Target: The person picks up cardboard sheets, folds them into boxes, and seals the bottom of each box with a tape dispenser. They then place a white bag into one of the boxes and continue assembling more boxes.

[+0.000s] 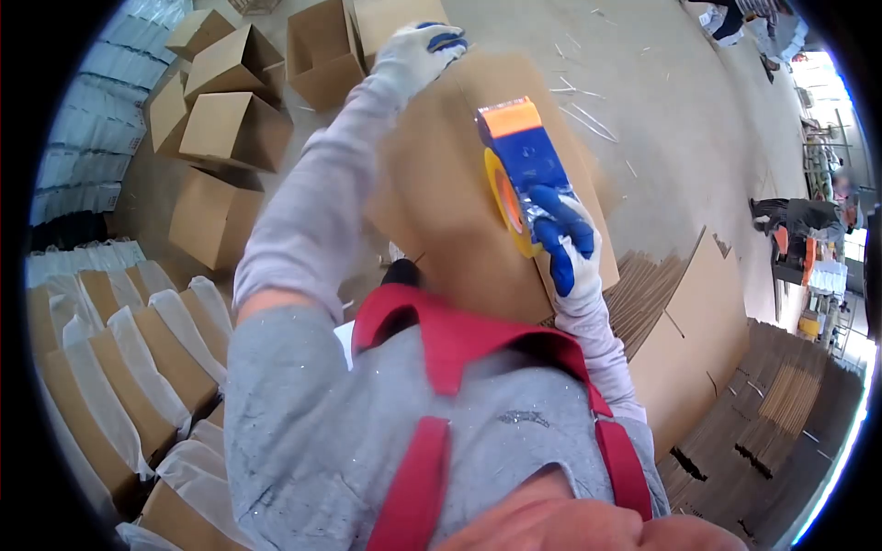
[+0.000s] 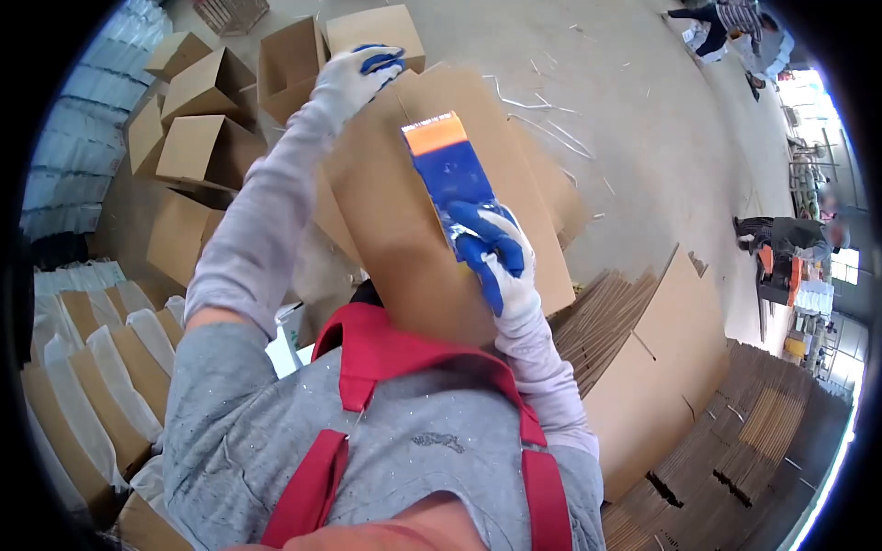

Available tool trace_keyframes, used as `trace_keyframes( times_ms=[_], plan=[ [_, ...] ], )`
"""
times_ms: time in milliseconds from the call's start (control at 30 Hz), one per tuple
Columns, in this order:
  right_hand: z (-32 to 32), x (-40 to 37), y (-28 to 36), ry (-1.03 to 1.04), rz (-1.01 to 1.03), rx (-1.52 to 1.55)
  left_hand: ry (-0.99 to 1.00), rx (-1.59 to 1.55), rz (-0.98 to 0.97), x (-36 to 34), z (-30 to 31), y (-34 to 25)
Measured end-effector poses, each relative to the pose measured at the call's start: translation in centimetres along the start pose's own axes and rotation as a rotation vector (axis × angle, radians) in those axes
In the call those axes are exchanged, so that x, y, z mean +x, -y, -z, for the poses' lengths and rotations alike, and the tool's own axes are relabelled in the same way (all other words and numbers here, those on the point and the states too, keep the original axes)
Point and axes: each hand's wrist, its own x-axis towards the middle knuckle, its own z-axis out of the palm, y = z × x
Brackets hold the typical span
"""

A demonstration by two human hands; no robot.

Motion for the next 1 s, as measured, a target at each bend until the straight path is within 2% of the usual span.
trace_keyframes(
  times_ms=[33, 67, 133, 200, 233, 267, 333, 367, 400, 467, 500, 533, 600, 667, 733, 800, 867, 933, 1000],
  plan=[
    [0.3, 0.3, -0.1, -0.039, -0.039, 0.032, -0.251, 0.025, -0.226, -0.4, 0.3, 0.4],
    [0.4, 0.3, -0.2, -0.038, -0.038, 0.028, -0.255, 0.023, -0.225, -0.6, 1.0, -0.5],
    [0.7, 0.4, -0.8, -0.060, 0.052, 0.009, 0.721, -0.667, 0.460, -1.3, 3.6, -2.7],
    [0.9, 0.3, -1.0, -0.035, 0.077, -0.031, 0.917, -0.891, 0.492, -2.9, 4.0, -5.1],
    [0.7, 0.1, -0.6, -0.013, 0.022, -0.041, 0.993, -0.637, 0.311, -2.8, 4.6, -6.9],
    [0.7, -0.2, -0.2, 0.014, -0.034, -0.052, 0.975, -0.451, 0.274, -2.8, 4.5, -8.1],
    [1.1, -0.6, -0.4, 0.000, -0.038, -0.037, 0.781, -0.373, 0.057, -3.3, 4.9, -8.6],
    [1.4, -0.9, -0.6, -0.012, -0.024, 0.023, 0.790, -0.484, 0.193, -3.9, 5.2, -9.0],
    [1.7, -1.3, -0.9, -0.025, -0.018, 0.081, 0.865, -0.790, 0.357, -4.3, 4.3, -8.2],
    [2.1, -0.9, -1.1, 0.003, 0.030, 0.047, 0.823, -1.178, 0.665, -6.3, 3.0, -7.2],
    [2.0, -0.7, -0.9, 0.048, 0.037, 0.002, 0.764, -1.298, 0.425, -7.5, 0.7, -5.6],
    [2.1, -0.5, -0.7, 0.090, 0.042, -0.045, 0.752, -1.442, 0.502, -7.8, 0.0, -5.1],
    [1.9, 0.3, 0.1, 0.101, -0.017, -0.049, 0.779, -1.178, 0.502, -6.1, 1.4, -5.1],
    [0.8, 1.9, 1.5, 0.113, -0.061, -0.053, 0.552, -0.582, 0.352, -3.9, 2.3, -6.1],
    [-0.4, 2.7, 2.5, 0.040, -0.148, -0.063, 0.352, -0.120, -0.036, -0.1, 2.0, -3.0],
    [-0.9, 3.5, 3.8, 0.014, -0.188, -0.102, 0.176, 0.233, -0.072, 3.9, 2.5, -0.3],
    [-0.7, 3.3, 3.5, -0.005, -0.192, -0.079, 0.646, 0.474, 0.157, 6.5, 0.7, 4.0],
    [-0.8, 3.2, 3.6, 0.024, -0.186, -0.141, 0.732, 0.284, 0.182, 4.7, -7.5, 11.3],
    [-0.9, 2.7, 3.3, 0.013, -0.186, -0.112, 1.000, 0.105, 0.676, 7.3, -11.7, 23.7]
  ],
)
